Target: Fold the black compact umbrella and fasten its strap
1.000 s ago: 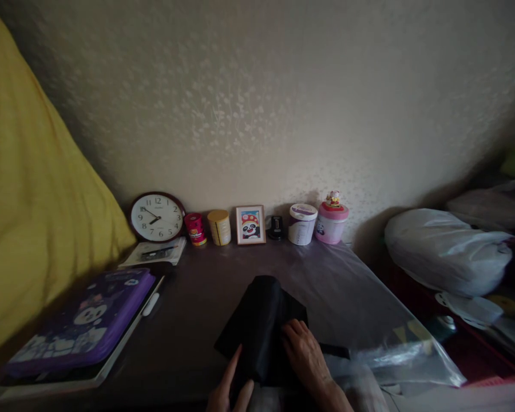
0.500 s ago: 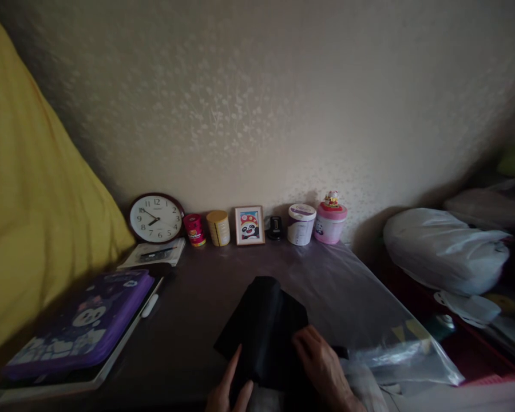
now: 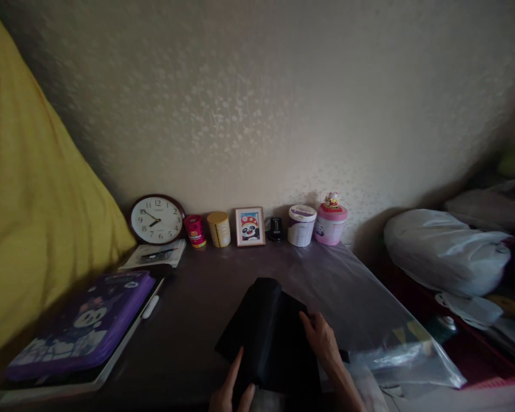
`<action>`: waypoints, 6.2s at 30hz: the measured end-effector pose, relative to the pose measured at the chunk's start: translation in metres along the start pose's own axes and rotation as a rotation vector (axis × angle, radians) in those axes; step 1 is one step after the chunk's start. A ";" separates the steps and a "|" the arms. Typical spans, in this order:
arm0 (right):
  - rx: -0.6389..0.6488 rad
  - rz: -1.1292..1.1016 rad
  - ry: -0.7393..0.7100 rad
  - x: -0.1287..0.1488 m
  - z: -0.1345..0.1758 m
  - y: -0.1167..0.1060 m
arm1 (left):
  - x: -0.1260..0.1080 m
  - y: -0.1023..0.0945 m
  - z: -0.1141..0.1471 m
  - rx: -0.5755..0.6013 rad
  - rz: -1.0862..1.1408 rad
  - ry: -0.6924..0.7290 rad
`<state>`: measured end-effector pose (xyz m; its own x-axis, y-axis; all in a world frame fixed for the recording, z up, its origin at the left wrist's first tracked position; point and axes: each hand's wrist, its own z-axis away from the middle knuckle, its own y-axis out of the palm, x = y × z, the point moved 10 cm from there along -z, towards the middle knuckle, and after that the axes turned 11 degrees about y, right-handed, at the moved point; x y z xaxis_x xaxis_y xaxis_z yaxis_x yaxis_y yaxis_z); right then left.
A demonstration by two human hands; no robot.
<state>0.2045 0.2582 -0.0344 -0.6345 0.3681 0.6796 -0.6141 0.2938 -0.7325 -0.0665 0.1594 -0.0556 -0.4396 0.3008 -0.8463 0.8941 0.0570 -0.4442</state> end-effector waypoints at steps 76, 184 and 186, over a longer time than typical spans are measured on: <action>0.053 -0.022 -0.614 0.143 0.002 0.032 | 0.008 0.012 0.004 0.069 -0.150 0.045; 0.164 -0.170 -0.802 0.127 0.113 0.023 | 0.014 0.015 0.006 0.108 -0.023 -0.067; 0.145 -0.165 -0.832 0.128 0.123 0.022 | 0.015 0.015 0.006 0.097 -0.001 -0.085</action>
<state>0.0522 0.2029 0.0416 -0.6347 -0.4520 0.6268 -0.7467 0.1500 -0.6480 -0.0600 0.1591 -0.0766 -0.4499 0.2189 -0.8658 0.8830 -0.0363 -0.4680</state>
